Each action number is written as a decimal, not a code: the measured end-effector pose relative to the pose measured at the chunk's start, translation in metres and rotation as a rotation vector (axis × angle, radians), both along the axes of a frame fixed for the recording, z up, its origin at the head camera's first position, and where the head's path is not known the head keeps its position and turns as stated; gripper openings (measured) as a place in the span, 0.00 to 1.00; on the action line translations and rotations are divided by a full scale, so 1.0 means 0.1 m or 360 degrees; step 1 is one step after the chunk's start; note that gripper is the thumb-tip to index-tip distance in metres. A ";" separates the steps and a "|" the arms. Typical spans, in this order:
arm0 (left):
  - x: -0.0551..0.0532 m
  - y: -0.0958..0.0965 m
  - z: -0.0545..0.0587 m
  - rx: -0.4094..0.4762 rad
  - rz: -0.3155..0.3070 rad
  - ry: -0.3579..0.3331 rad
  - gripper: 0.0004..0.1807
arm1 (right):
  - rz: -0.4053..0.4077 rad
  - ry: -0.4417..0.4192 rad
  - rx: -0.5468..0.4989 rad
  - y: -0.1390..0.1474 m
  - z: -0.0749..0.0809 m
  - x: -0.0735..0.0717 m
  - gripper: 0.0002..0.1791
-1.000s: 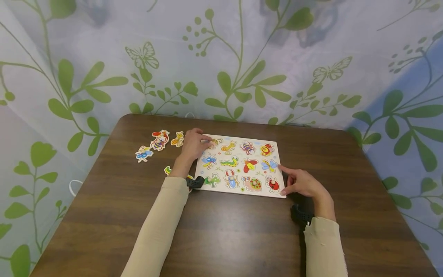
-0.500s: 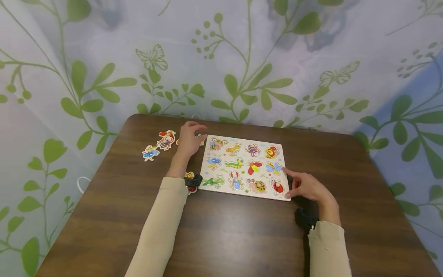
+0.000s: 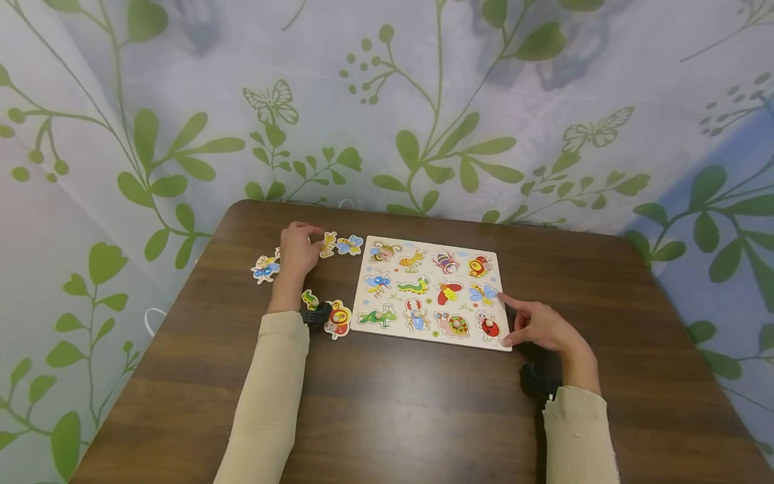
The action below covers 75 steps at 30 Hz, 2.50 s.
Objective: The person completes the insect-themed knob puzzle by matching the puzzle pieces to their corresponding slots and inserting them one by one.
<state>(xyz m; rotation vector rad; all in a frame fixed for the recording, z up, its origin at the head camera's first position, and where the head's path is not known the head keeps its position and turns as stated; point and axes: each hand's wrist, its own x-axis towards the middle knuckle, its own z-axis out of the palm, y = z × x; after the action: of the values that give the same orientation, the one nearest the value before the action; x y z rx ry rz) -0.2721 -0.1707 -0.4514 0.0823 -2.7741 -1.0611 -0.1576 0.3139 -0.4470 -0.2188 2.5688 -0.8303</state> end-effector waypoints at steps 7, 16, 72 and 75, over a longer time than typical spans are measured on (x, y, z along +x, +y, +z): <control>-0.01 -0.02 -0.09 -0.0079 0.0065 -0.0035 0.14 | 0.0018 0.0020 0.0002 0.01 0.00 -0.01 0.54; -0.05 0.02 -0.17 -0.0114 0.0146 0.0017 0.12 | 0.0015 0.0022 0.0001 0.01 -0.01 -0.02 0.54; 0.11 1.01 0.20 0.0005 -0.0442 0.0304 0.08 | -0.0002 0.0032 0.0006 0.04 -0.01 0.01 0.54; 0.14 1.09 0.21 0.0001 -0.0457 0.0329 0.08 | -0.0013 0.0043 -0.0013 0.03 -0.03 0.01 0.54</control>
<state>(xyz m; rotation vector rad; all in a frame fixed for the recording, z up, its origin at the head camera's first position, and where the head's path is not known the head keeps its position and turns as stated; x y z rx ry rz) -0.2585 -0.0621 -0.4308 -0.4133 -2.6487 -1.0629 -0.1562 0.3166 -0.4496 -0.2234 2.5934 -0.8468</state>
